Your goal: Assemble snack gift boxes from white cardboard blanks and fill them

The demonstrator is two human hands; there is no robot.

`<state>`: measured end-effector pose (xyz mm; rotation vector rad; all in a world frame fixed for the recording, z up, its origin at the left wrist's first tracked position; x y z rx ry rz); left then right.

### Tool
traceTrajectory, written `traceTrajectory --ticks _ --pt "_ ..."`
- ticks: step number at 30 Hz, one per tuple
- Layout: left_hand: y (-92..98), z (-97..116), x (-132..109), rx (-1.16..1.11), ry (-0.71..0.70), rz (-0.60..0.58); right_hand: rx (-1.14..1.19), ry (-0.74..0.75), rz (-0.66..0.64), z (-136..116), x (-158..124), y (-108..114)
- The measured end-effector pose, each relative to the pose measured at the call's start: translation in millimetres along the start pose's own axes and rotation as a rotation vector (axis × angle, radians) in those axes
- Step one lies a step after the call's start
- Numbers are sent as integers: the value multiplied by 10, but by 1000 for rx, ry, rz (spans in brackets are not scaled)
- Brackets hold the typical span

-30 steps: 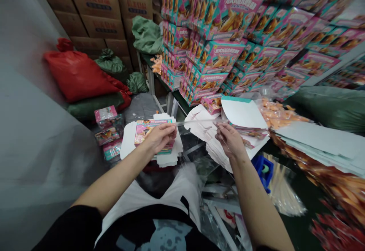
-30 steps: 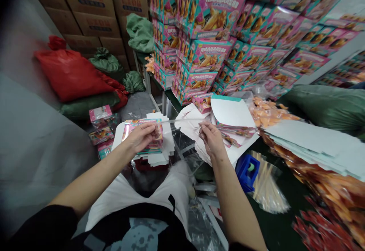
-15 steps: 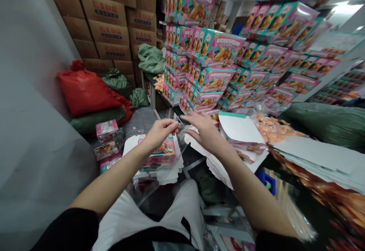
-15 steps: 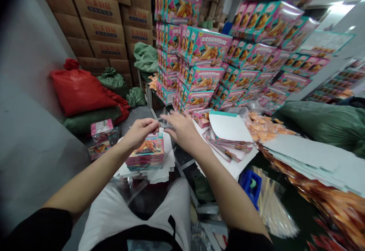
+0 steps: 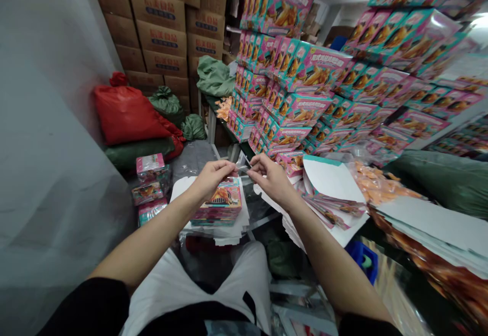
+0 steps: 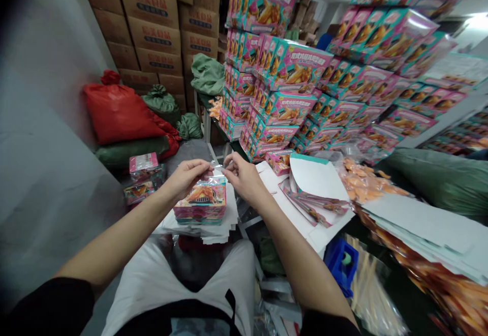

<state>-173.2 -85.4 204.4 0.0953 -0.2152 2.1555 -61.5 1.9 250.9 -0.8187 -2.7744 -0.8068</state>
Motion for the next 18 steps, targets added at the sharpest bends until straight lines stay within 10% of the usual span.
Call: traceTrajectory --ticks 18 --pt "-21 197 -65 538 -268 -39 -933 305 114 -346 -20 -284"
Point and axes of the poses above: each hand's wrist, its own x-axis towards the middle knuckle, its own y-axis out of the back of the hand, z = x × y, the point moved 10 cm from there along x, towards the middle knuckle, and after that the axes turned 6 degrees about -y, right-handed, at the moved point
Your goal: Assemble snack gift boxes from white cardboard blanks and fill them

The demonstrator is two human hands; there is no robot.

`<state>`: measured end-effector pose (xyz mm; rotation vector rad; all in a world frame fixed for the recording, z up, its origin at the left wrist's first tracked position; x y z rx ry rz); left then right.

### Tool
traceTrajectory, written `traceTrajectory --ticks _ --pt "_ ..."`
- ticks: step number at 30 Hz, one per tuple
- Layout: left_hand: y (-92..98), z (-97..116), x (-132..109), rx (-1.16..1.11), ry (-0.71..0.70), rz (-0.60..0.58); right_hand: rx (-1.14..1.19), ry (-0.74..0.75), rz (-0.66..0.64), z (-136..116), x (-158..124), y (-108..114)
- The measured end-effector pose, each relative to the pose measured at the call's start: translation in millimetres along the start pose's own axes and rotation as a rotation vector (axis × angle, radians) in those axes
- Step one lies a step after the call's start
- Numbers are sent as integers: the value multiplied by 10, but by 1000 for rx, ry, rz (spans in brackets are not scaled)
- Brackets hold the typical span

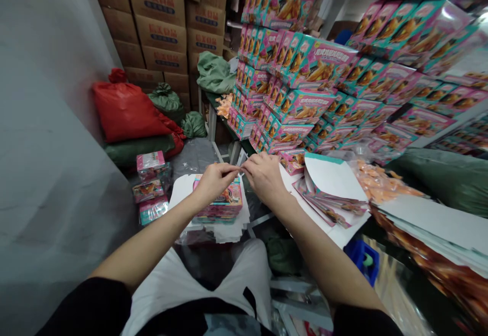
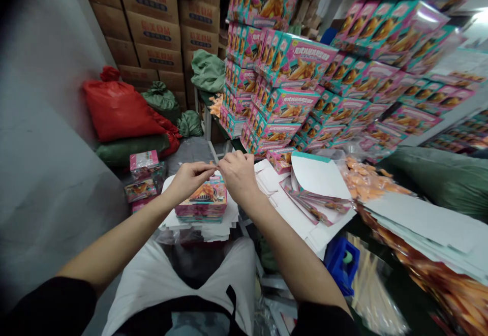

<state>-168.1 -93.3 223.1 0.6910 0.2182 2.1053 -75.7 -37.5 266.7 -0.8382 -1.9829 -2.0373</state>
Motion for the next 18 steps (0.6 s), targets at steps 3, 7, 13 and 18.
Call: traceTrajectory --ticks 3,7,13,18 --pt "-4 36 -11 72 -22 -2 -54 30 -38 -55 -9 -56" --pt "-5 18 -19 70 0 11 -67 45 -25 -99 -16 -117" --pt "-59 -70 -60 -3 51 -11 67 -107 48 170 27 -147" --pt "-63 -286 -73 -214 180 35 542 -214 73 384 -9 -129"
Point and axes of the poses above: each hand's wrist, its own x-axis towards the middle knuckle, its own y-axis out of the back of the hand, z = x × y, the point moved 10 cm from there along x, towards the middle knuckle, and after that the axes turned 6 degrees about -y, right-handed, at the moved point
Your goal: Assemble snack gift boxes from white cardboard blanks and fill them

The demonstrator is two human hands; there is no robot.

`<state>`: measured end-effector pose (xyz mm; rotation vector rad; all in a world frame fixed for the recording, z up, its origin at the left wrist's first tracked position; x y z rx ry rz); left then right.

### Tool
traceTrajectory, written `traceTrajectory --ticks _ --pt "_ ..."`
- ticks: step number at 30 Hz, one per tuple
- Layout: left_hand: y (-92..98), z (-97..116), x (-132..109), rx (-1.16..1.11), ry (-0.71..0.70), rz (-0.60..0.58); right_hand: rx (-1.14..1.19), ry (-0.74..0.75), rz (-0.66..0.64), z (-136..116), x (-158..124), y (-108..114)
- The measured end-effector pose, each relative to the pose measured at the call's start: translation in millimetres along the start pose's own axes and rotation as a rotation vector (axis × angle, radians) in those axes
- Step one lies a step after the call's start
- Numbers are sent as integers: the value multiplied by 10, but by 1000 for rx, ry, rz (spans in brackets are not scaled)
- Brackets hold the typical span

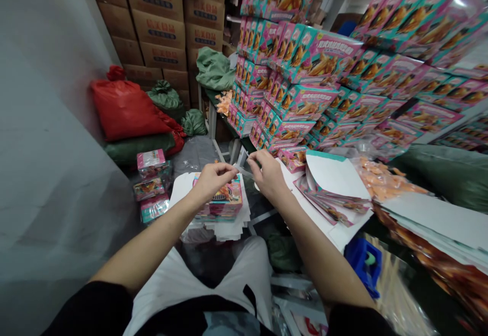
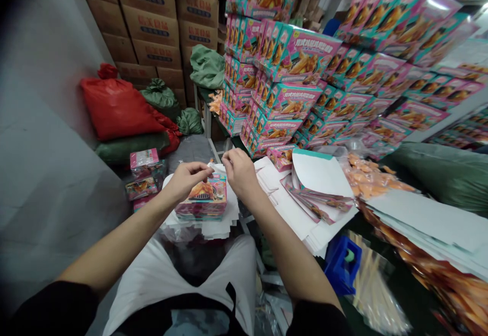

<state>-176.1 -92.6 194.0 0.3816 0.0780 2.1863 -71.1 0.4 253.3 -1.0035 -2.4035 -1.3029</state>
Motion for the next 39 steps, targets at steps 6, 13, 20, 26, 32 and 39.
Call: traceTrajectory --ticks 6,13,20,26,32,39 --pt "17 -66 33 -59 -6 5 363 -199 -299 149 -101 -296" --pt "32 -95 38 -72 -22 27 474 -233 -315 192 -109 -353" --pt "50 -152 38 -110 -14 42 408 -197 -309 167 -107 -357" --pt "99 -225 23 -96 -3 53 308 -211 -321 225 -101 -375" --pt "110 -231 26 -152 1 65 400 -222 -395 219 -115 -465" --pt "303 -192 57 -155 -20 136 239 -201 -569 212 -246 -517"
Point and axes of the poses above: each hand's wrist, its own x-axis towards the middle knuckle, its own y-axis out of the back of the hand, z = x × y, the point moved 10 cm from there along x, towards the middle knuckle, and after that the axes turned 6 degrees about -y, right-handed, at the moved point
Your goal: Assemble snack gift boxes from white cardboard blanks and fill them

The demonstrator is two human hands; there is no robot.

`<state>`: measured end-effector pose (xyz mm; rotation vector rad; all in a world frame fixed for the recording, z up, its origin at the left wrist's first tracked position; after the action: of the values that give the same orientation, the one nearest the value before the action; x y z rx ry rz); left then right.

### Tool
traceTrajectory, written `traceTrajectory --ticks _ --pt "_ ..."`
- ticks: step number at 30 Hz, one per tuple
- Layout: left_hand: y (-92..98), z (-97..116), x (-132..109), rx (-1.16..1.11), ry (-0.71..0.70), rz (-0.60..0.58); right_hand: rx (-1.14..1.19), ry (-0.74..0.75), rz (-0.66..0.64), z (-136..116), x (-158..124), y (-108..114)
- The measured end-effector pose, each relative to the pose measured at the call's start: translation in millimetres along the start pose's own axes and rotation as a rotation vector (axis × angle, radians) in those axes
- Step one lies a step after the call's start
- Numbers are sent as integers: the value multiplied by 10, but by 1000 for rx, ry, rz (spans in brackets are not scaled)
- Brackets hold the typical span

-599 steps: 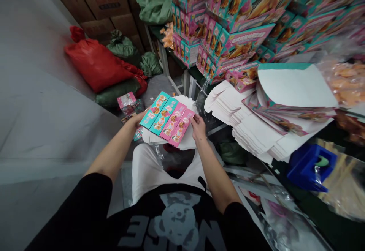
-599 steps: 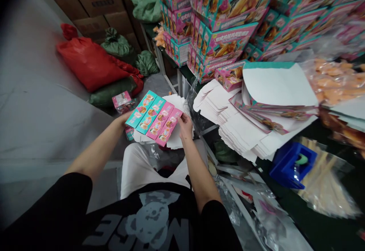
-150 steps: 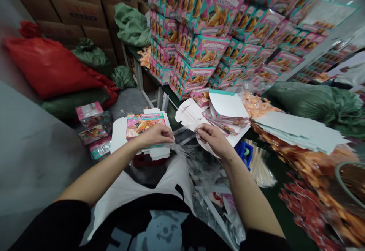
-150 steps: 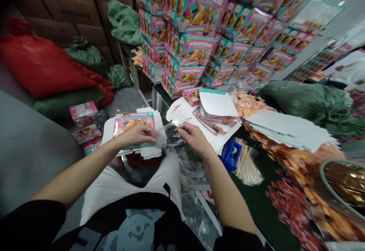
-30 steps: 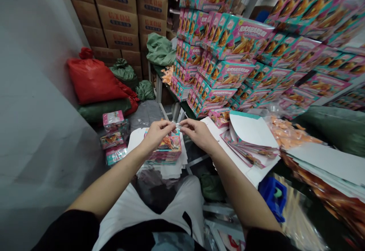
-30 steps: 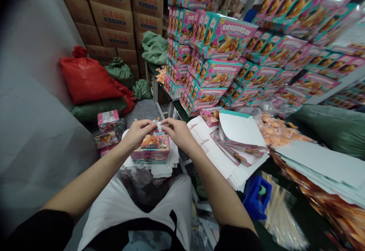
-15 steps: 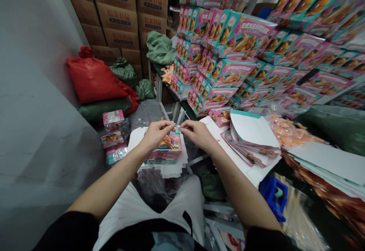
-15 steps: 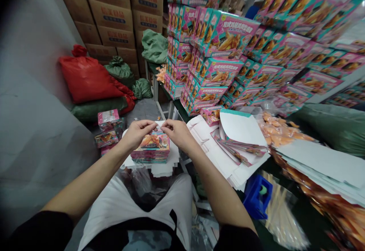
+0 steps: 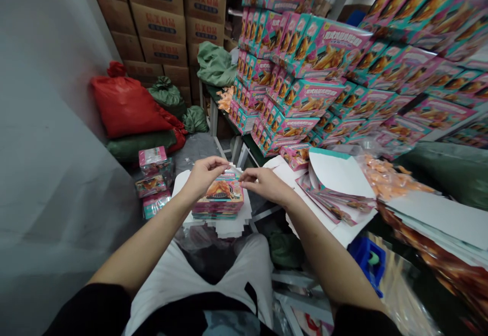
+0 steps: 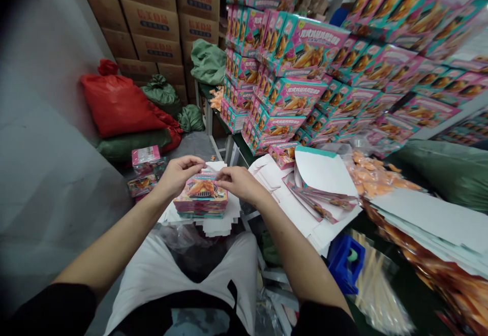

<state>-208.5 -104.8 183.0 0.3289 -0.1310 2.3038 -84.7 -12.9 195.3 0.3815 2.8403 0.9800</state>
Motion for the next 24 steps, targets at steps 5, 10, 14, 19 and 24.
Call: traceTrajectory --ticks 5,10,14,19,24 --pt "404 155 98 298 -157 144 174 -67 -28 232 -90 16" --pt "29 837 -470 743 -768 196 680 -133 112 279 14 -25" --pt "-511 882 -922 788 -960 -10 989 -215 79 119 154 -238" --pt "-182 937 -849 869 -863 151 1074 -224 -40 -200 259 -418" --pt "364 1100 -635 776 -566 200 891 -107 -47 -444 376 -456"
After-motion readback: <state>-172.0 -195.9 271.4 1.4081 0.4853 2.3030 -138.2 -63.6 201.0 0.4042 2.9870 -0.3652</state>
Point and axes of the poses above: each hand's wrist, its own x-axis towards the middle knuckle, its own y-axis out of the back of the hand, z = x × y, the point moved 10 cm from there along x, towards the middle knuckle, and after that the axes turned 6 degrees about -y, right-handed, at the moved point
